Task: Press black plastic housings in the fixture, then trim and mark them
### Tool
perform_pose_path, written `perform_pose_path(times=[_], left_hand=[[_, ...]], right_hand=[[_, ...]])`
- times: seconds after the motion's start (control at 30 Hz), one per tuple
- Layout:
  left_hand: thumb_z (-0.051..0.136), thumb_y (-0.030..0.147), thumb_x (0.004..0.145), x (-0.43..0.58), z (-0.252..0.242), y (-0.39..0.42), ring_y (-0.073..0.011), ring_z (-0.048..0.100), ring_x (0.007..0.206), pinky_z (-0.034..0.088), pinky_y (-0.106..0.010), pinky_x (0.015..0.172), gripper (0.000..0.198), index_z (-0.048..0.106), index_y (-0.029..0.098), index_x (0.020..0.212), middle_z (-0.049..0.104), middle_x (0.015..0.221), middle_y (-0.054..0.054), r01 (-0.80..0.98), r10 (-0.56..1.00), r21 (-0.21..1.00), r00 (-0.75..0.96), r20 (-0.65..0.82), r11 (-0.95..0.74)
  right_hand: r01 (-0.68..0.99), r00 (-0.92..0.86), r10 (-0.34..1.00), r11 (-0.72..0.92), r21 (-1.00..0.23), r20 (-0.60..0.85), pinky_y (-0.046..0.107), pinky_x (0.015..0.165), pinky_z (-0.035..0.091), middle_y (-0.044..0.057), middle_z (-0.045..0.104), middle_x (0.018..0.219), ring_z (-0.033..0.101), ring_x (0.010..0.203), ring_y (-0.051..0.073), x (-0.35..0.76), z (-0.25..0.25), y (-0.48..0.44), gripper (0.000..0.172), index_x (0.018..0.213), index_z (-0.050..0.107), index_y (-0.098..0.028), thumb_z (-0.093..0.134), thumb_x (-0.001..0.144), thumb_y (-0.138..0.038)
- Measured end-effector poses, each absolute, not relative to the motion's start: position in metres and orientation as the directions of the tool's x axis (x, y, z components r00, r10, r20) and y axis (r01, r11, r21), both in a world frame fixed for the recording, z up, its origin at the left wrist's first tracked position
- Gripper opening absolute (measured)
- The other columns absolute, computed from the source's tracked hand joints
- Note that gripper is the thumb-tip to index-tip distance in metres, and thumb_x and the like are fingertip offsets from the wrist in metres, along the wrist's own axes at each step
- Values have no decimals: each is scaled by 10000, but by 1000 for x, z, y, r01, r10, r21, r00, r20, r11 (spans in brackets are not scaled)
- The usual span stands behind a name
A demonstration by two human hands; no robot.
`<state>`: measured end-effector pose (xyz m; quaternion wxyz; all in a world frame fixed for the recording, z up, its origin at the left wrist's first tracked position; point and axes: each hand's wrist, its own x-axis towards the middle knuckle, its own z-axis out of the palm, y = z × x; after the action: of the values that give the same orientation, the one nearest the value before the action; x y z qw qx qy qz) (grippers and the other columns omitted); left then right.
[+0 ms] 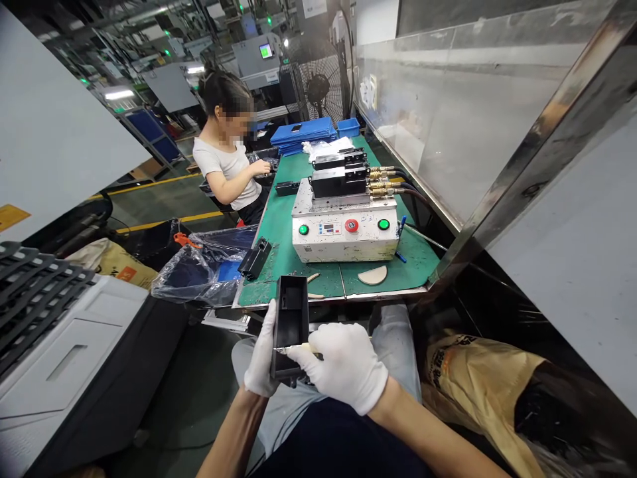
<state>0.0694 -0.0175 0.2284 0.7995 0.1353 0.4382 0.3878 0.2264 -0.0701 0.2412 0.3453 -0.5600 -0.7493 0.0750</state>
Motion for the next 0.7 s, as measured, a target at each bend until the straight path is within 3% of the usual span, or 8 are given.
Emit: perform_pose_path(times=[0.33,0.7], left_hand=[[541,588,995,70,227,-30,-279,739,1043,593,-407,1036,605,628,150,1404,767,1115,-139,-521,741,552,277,-612,651],[667,576,928,74,221,-47,-312,687,1208,541,-457,1143,551,679,224,1352,723,1286,-114,-538,754,547,314,-577,642]], right_hand=[[832,-118,880,341,-437,461,335,586,173,3,578,548,461,530,105,232,243,-56,648,537,582,-185,495,1047,-576],[868,-44,870,277,-413,492,319,588,202,7,571,541,454,524,106,239,242,-43,674,550,570,-179,436,1064,-596]])
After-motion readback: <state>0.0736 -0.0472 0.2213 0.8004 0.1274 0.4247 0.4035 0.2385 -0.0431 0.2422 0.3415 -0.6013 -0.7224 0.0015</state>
